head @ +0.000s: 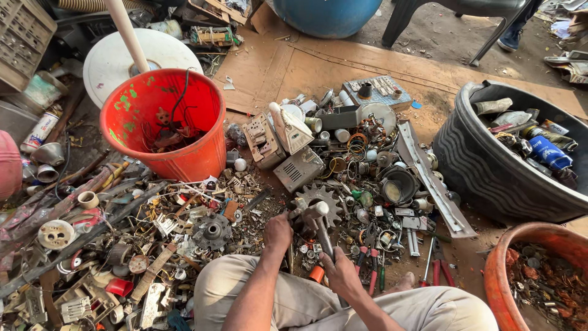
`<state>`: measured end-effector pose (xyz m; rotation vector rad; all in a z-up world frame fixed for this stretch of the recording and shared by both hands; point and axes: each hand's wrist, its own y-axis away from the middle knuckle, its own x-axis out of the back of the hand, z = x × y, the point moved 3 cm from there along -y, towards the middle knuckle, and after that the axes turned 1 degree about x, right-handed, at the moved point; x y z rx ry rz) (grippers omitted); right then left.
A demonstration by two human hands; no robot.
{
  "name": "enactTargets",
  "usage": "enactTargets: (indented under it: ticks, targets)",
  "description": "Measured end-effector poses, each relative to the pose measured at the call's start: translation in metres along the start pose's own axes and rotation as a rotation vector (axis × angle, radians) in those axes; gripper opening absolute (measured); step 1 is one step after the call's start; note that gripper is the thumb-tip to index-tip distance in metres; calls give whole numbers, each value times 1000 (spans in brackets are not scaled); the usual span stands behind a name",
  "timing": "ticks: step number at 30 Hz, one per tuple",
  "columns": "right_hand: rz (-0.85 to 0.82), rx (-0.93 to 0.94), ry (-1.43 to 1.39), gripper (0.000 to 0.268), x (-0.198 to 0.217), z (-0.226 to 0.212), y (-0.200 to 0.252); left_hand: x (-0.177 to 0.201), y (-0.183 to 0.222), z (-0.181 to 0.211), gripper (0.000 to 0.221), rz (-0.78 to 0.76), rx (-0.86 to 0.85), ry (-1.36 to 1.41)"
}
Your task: The person sits on the floor amidst a large pile of scrap metal and debris. They use a hammer to strike and break apart various metal components, including gears and electronic parts, to separate materials. The person occasionally uses pliers to manipulate smaller items within the pile.
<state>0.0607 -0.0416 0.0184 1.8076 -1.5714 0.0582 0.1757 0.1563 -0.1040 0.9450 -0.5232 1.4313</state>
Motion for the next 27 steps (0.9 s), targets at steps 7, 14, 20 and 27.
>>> enactTargets:
  ticks: [7, 14, 20, 27]
  targets:
    - [-52, -80, -203, 32, 14, -18, 11, 7, 2, 6, 36, 42, 32, 78]
    - [220, 112, -17, 37, 7, -31, 8, 30, 14, 14, 22, 9, 89, 44]
    - [163, 120, 172, 42, -13, -5, -22, 18, 8, 6, 32, -31, 150, 253]
    - [167, 18, 31, 39, -11, -20, 6, -3, 7, -6, 43, -8, 115, 196]
